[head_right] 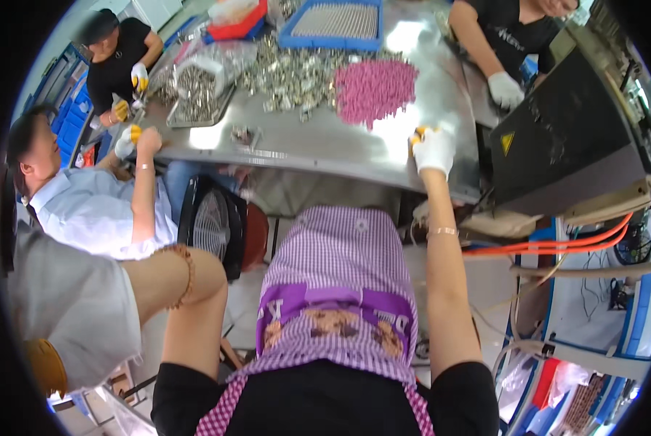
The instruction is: The person repeatedly assembles small hardware components by fitting pink rings onto metal brackets and placing them into a fixture on the workbench by hand.
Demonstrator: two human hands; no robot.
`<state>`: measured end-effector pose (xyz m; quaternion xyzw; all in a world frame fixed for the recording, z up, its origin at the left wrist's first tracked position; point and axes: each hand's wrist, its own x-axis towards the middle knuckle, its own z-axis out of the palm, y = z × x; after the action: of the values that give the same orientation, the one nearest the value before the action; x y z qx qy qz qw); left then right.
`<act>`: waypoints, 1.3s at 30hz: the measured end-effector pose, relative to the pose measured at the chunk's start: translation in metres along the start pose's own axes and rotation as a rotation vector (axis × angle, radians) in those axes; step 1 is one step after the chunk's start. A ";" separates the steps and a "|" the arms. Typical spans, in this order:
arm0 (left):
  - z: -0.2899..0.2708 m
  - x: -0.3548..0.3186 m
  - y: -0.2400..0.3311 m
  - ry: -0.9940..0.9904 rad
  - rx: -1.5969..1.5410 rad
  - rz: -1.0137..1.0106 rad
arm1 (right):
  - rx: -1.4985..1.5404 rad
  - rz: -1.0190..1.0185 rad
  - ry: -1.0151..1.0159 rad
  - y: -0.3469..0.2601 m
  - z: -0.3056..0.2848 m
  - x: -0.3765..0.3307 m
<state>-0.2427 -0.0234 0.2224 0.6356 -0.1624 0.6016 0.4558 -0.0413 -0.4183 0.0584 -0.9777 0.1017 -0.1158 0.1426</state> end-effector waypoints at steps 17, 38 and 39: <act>0.077 -0.063 -0.256 -0.539 0.591 -0.921 | 0.165 0.023 0.087 0.013 0.015 -0.022; 0.192 -0.120 -0.213 -1.160 0.810 -0.340 | 0.597 -0.035 0.146 -0.022 0.002 -0.040; 0.194 -0.119 -0.211 -1.171 0.804 -0.335 | 0.566 -0.147 0.192 -0.031 0.000 -0.041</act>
<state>0.0095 -0.1019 0.0592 0.9878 -0.0465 0.0984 0.1114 -0.0753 -0.3797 0.0593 -0.8886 0.0075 -0.2413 0.3901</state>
